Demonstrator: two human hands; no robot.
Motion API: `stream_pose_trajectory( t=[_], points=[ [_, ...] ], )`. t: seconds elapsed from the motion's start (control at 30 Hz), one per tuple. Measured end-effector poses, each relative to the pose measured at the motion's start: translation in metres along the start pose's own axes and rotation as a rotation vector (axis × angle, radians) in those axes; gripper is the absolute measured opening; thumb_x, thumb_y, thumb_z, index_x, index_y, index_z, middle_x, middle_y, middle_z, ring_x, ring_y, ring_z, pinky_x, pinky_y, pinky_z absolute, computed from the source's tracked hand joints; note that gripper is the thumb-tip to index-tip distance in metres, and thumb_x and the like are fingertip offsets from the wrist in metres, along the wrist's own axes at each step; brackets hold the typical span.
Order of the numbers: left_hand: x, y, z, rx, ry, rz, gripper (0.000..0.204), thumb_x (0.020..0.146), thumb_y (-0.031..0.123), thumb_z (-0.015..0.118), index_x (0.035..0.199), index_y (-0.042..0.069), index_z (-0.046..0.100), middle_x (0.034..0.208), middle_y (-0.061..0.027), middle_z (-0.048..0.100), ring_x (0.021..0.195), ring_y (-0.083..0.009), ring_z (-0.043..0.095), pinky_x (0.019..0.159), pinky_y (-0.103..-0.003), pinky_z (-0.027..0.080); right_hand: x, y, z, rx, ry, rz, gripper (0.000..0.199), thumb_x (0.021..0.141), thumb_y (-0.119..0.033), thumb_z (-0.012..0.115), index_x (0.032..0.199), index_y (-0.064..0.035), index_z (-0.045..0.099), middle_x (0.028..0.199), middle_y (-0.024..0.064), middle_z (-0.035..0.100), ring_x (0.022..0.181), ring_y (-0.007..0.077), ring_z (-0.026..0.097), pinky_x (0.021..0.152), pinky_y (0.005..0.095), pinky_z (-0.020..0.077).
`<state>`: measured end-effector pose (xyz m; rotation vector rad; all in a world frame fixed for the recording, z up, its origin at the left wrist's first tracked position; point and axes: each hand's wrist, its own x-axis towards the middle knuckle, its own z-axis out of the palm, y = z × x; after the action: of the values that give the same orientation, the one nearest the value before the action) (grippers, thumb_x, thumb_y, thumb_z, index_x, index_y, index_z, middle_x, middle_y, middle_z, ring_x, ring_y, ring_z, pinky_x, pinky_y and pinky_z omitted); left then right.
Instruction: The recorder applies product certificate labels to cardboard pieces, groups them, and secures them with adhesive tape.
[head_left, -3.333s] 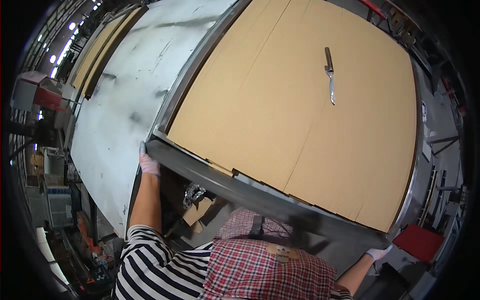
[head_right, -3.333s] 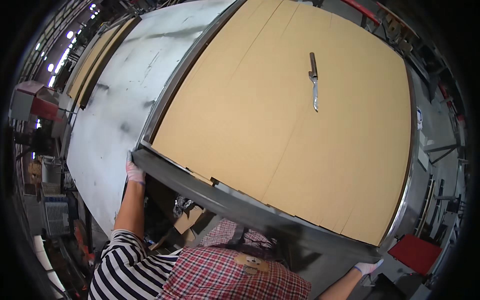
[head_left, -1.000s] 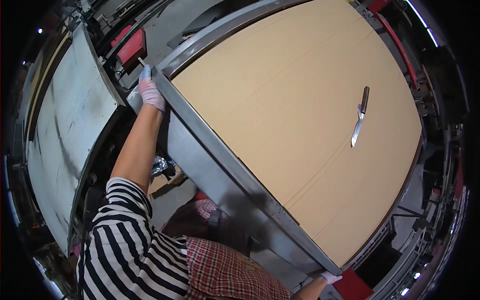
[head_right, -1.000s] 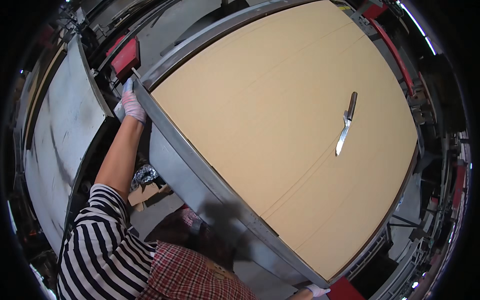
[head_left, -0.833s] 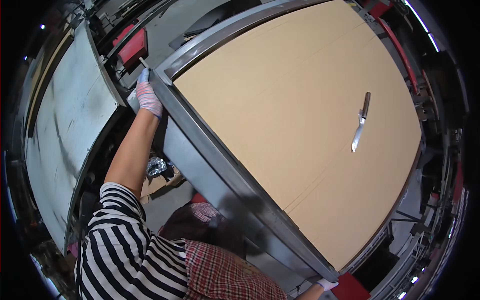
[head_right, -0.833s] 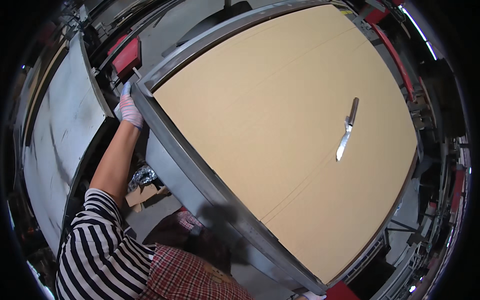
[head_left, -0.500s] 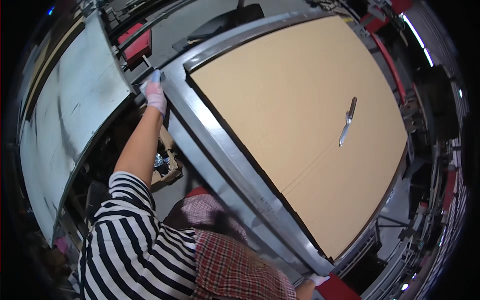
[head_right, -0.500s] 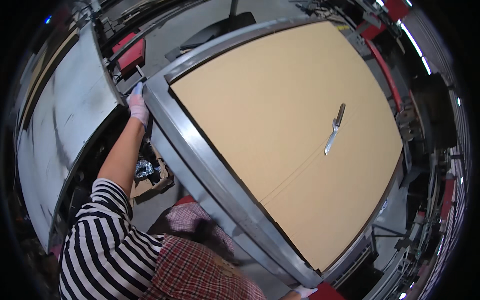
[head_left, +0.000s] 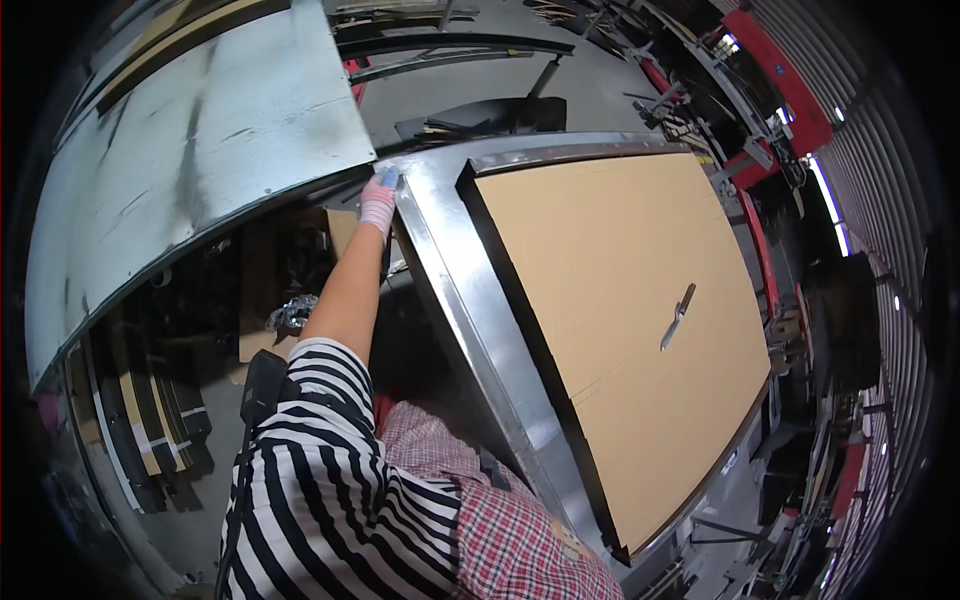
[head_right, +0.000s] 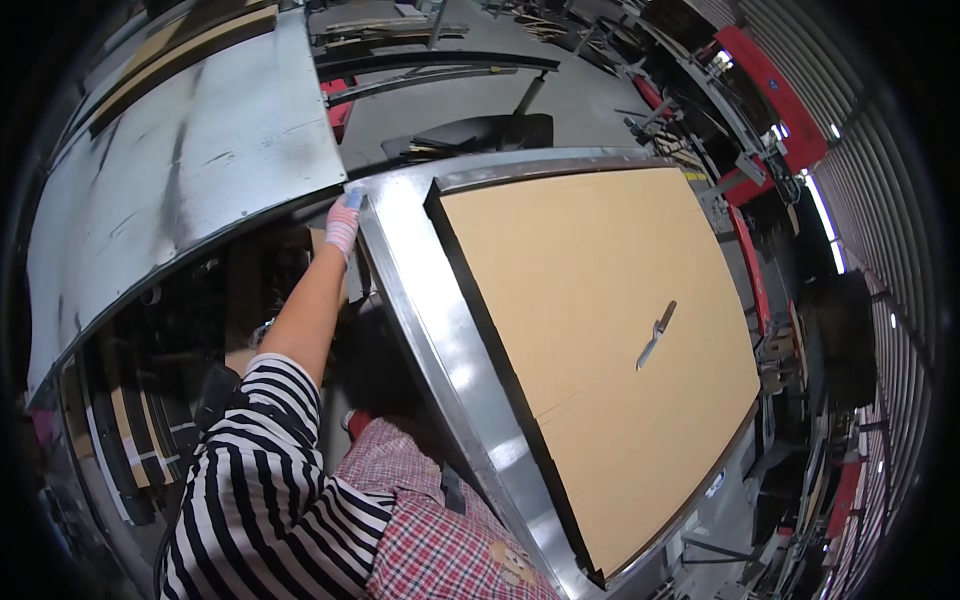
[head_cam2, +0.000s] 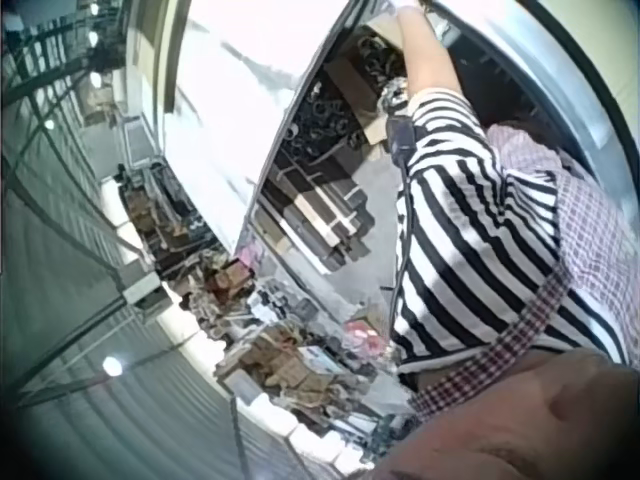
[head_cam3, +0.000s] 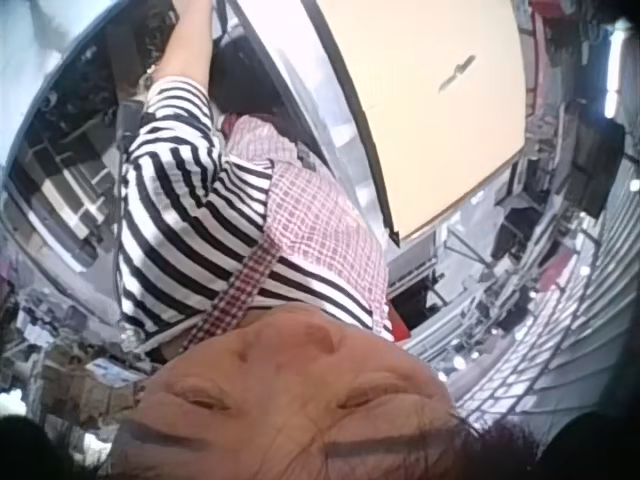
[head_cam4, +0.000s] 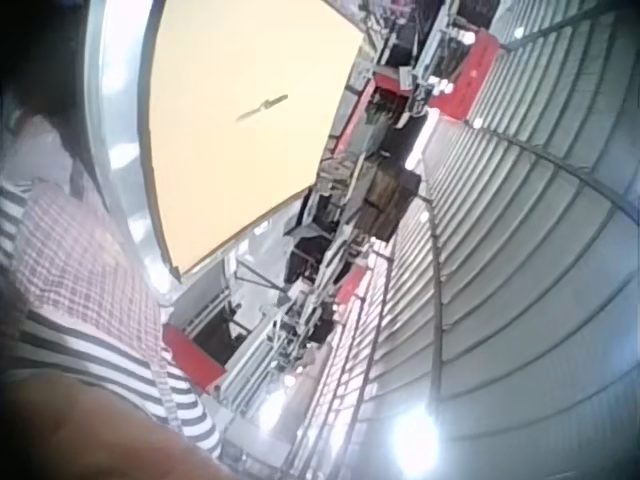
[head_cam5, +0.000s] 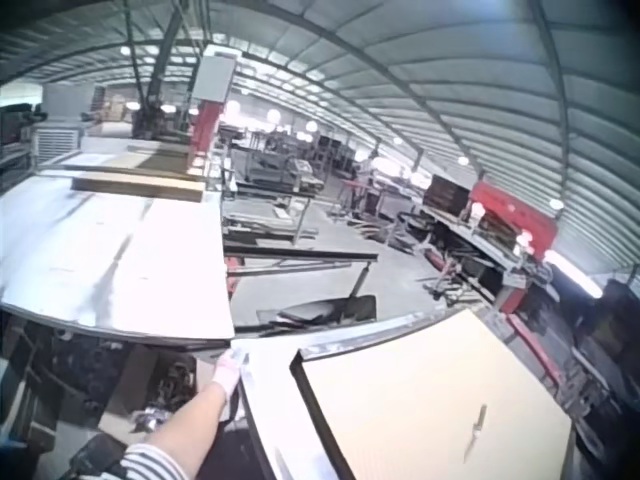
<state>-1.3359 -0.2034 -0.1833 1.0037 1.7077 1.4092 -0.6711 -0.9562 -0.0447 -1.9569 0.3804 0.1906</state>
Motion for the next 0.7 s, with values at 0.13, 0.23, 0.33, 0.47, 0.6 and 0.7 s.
stream_pose_trajectory(
  t=[0.13,0.23,0.33,0.47,0.6,0.7],
  points=[
    [-0.015,0.023,0.010,-0.048,-0.001,-0.022,0.057,0.094,0.046,0.061,0.124,-0.003,0.062,0.117,-0.0176,0.068,0.106,-0.0249,0.063,0.096,-0.033,0.045,-0.001,-0.021,0.003,-0.225,-0.007,-0.041,0.066,0.098,-0.045,0.051,0.141,0.0045,0.045,0.144,0.0208,0.048,0.132,0.0349,0.046,0.111,0.0425,0.0351],
    [-0.006,0.038,-0.006,0.267,-0.066,-0.027,0.049,0.092,0.041,0.062,0.118,0.000,0.065,0.112,-0.0214,0.068,0.108,-0.0326,0.063,0.094,-0.037,0.046,0.008,-0.033,0.003,-0.433,-0.039,-0.081,0.066,0.098,-0.045,0.052,0.141,0.0045,0.045,0.144,0.0208,0.048,0.132,0.0349,0.046,0.111,0.0421,0.0349],
    [0.005,0.117,0.019,0.782,-0.146,0.243,0.048,0.089,0.039,0.063,0.120,0.003,0.064,0.116,-0.0226,0.065,0.113,-0.0387,0.059,0.098,-0.041,0.046,0.029,-0.052,-0.014,-0.622,-0.055,-0.165,0.067,0.097,-0.046,0.053,0.141,0.0045,0.045,0.144,0.0207,0.048,0.132,0.0349,0.046,0.111,0.0417,0.0348],
    [0.034,0.158,0.114,0.750,-0.587,0.417,0.061,0.090,0.044,0.062,0.136,0.005,0.053,0.134,-0.0219,0.058,0.124,-0.0374,0.054,0.104,-0.040,0.042,0.105,-0.075,-0.009,-0.840,-0.227,-0.292,0.068,0.095,-0.046,0.057,0.138,0.0047,0.047,0.137,0.0221,0.054,0.128,0.0360,0.050,0.108,0.0411,0.0377],
    [0.046,0.146,0.244,0.972,-0.870,0.334,0.077,0.082,0.058,0.068,0.130,-0.002,0.056,0.125,-0.0250,0.062,0.116,-0.0393,0.059,0.099,-0.043,0.046,0.168,-0.123,0.069,-1.144,-0.230,-0.188,0.089,0.085,-0.067,0.058,0.128,0.0103,0.053,0.124,0.0335,0.059,0.118,0.0441,0.058,0.098,0.0437,0.0458],
    [0.062,0.139,0.301,0.780,-0.826,0.300,0.069,0.080,0.046,0.075,0.124,-0.005,0.060,0.114,-0.0222,0.067,0.107,-0.0331,0.065,0.093,-0.040,0.050,0.208,-0.151,0.121,-1.099,-0.154,-0.323,0.090,0.083,-0.063,0.063,0.131,0.0118,0.048,0.125,0.0361,0.057,0.121,0.0449,0.055,0.100,0.0446,0.0446]
  ],
)
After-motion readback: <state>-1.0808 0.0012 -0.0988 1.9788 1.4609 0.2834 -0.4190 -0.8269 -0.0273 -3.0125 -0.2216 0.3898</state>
